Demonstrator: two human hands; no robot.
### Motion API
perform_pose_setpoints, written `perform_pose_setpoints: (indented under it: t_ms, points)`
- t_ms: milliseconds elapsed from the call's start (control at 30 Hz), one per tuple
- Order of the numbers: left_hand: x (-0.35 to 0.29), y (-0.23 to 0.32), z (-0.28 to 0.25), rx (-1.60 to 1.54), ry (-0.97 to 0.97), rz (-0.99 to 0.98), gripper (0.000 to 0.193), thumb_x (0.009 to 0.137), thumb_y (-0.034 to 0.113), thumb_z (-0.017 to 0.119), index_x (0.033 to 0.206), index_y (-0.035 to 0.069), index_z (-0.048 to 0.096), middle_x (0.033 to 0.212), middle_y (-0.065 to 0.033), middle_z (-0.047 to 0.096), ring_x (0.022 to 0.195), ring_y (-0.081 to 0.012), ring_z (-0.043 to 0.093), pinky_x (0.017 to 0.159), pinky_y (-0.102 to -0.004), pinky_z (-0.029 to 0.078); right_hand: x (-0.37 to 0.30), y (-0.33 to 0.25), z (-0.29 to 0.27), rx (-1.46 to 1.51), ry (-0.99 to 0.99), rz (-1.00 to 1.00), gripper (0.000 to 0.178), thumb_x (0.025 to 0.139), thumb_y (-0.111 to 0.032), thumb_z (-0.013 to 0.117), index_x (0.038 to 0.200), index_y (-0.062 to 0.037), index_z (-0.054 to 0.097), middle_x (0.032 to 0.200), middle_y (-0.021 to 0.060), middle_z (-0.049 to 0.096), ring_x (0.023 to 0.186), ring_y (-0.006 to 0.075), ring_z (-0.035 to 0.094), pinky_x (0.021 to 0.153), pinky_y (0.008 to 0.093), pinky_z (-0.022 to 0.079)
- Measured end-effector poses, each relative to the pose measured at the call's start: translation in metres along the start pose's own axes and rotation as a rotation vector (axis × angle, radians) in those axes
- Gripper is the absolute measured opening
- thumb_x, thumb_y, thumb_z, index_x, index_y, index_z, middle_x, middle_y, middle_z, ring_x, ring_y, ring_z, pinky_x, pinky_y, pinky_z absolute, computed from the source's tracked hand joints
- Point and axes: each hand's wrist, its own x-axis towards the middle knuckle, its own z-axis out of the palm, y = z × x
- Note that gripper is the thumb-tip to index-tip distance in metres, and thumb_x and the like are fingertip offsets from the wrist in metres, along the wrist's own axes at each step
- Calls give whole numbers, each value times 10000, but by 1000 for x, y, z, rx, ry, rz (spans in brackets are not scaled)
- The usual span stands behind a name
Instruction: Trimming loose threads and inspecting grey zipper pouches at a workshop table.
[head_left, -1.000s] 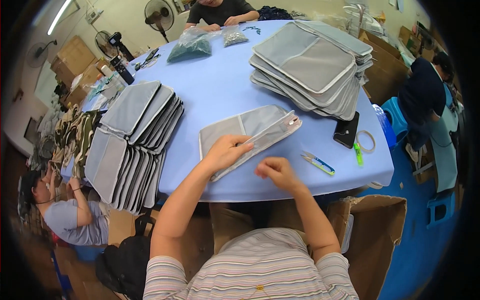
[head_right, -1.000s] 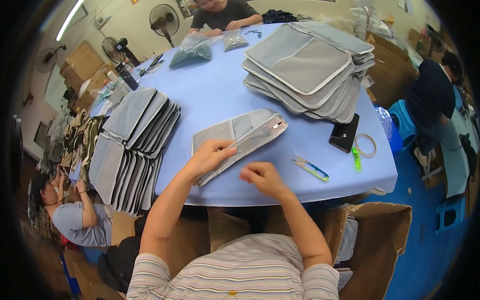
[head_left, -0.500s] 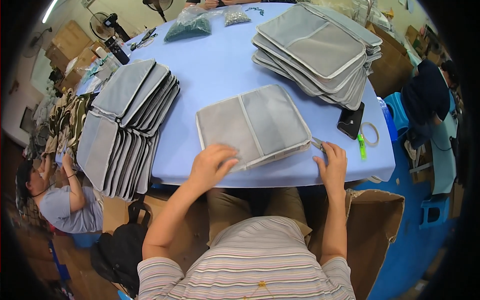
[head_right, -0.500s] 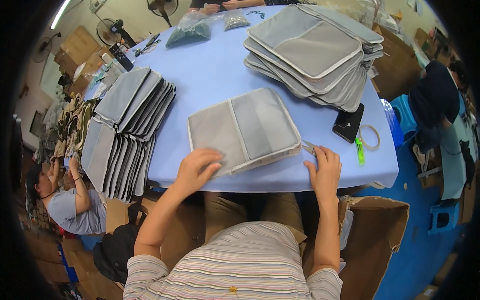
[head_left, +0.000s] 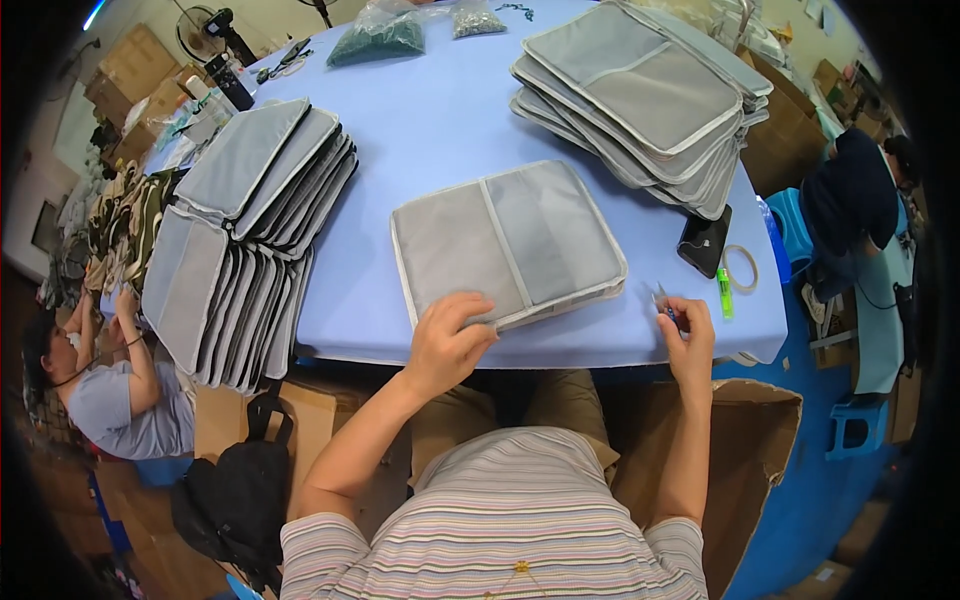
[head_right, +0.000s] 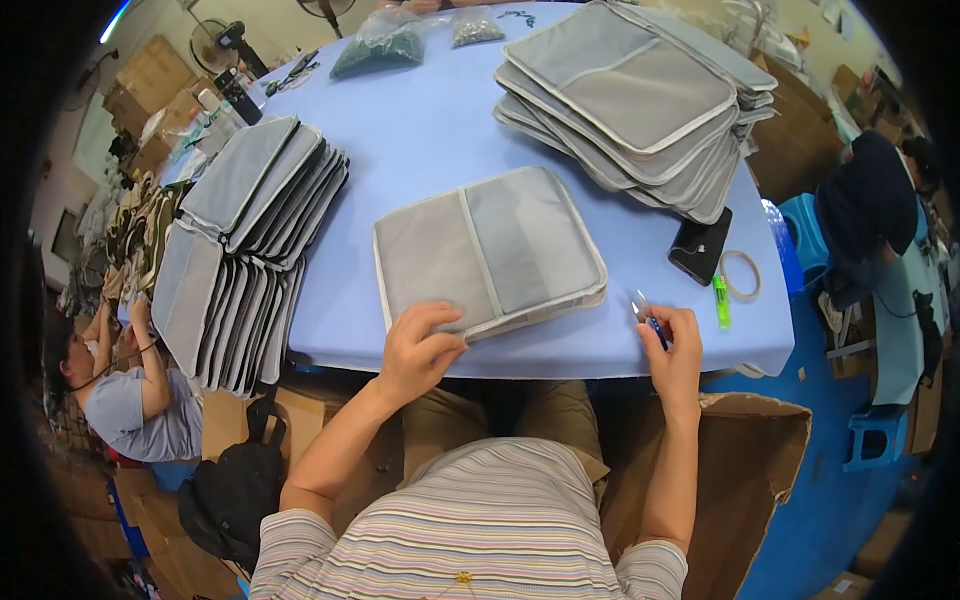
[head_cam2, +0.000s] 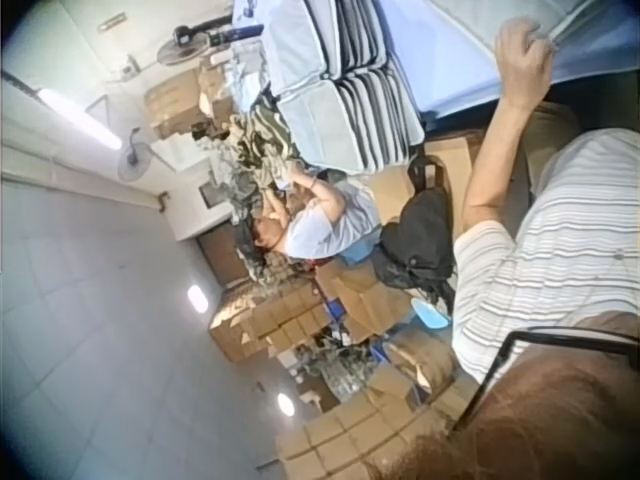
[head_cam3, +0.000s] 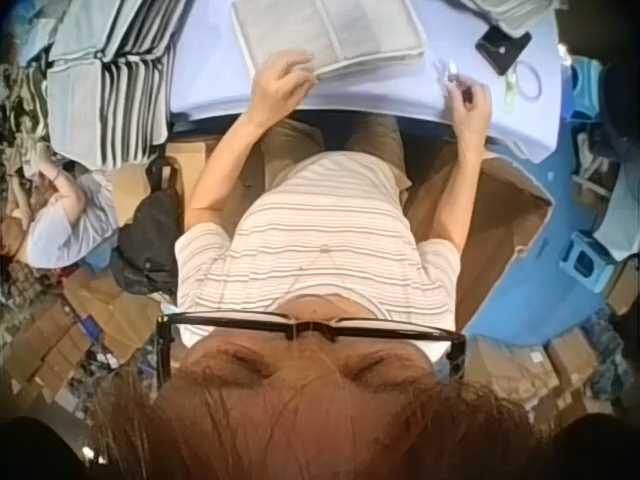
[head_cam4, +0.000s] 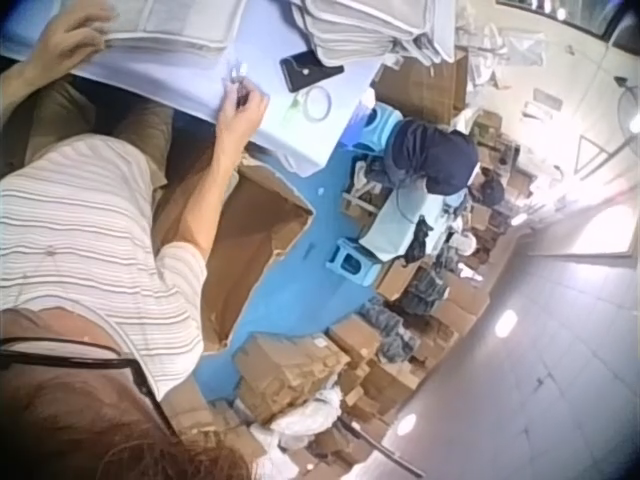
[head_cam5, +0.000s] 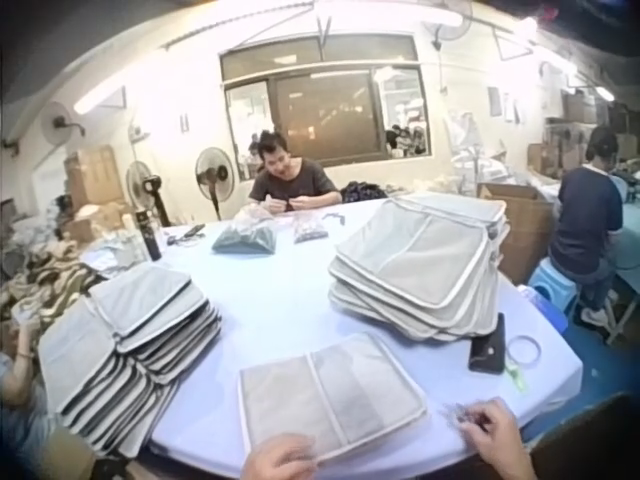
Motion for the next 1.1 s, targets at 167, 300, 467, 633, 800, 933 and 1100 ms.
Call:
perform_pose_setpoints:
  t_ms: [167,300,467,633,800,933,1100]
  points:
    - [-20,17,-3,-51,-149,297,114,681,126,695,720,72,603,1029,-90,605,1018,-263,560,888,-412,440,-7,-21,-1,758,-166,309,206,928,-152,476,1093,-35,519,868,30,516,614,57,499,544,182,400]
    - [-31,18,-10,-36,-176,290,193,696,135,695,863,74,619,1054,-98,594,1027,-259,556,900,-405,431,-13,-27,18,753,-370,322,217,953,-208,430,1084,-57,516,783,8,511,550,34,397,486,165,335]
    - [-19,7,-6,153,71,-59,330,658,71,698,979,82,625,927,-73,563,812,-256,530,677,-362,409,-12,-56,38,401,-411,96,226,809,-82,618,1012,-24,538,762,13,520,679,78,437,599,217,383]
    - [-22,-4,2,167,48,-47,284,636,19,666,904,115,668,826,-35,537,736,-222,500,625,-339,375,-5,-81,51,367,-464,-33,308,761,-171,689,967,-4,532,831,103,552,691,211,533,614,307,443]
    - [-22,-2,4,196,54,-38,285,624,22,655,884,136,680,796,-23,525,717,-210,491,616,-333,365,-3,-94,56,194,-448,-162,296,732,-197,702,936,-45,552,853,97,553,724,291,564,604,365,453]
    - [-23,-2,4,216,34,-25,281,639,42,647,899,145,677,797,-19,527,726,-207,495,624,-336,367,-3,-103,59,59,-394,-208,256,720,-179,700,905,-69,563,855,67,559,740,295,582,595,378,461]
    - [-23,-3,5,229,20,-14,273,652,56,647,908,149,674,803,-19,531,737,-203,499,638,-334,370,-2,-108,66,29,-351,-272,234,703,-148,708,882,-62,584,810,71,560,683,292,572,568,363,448]
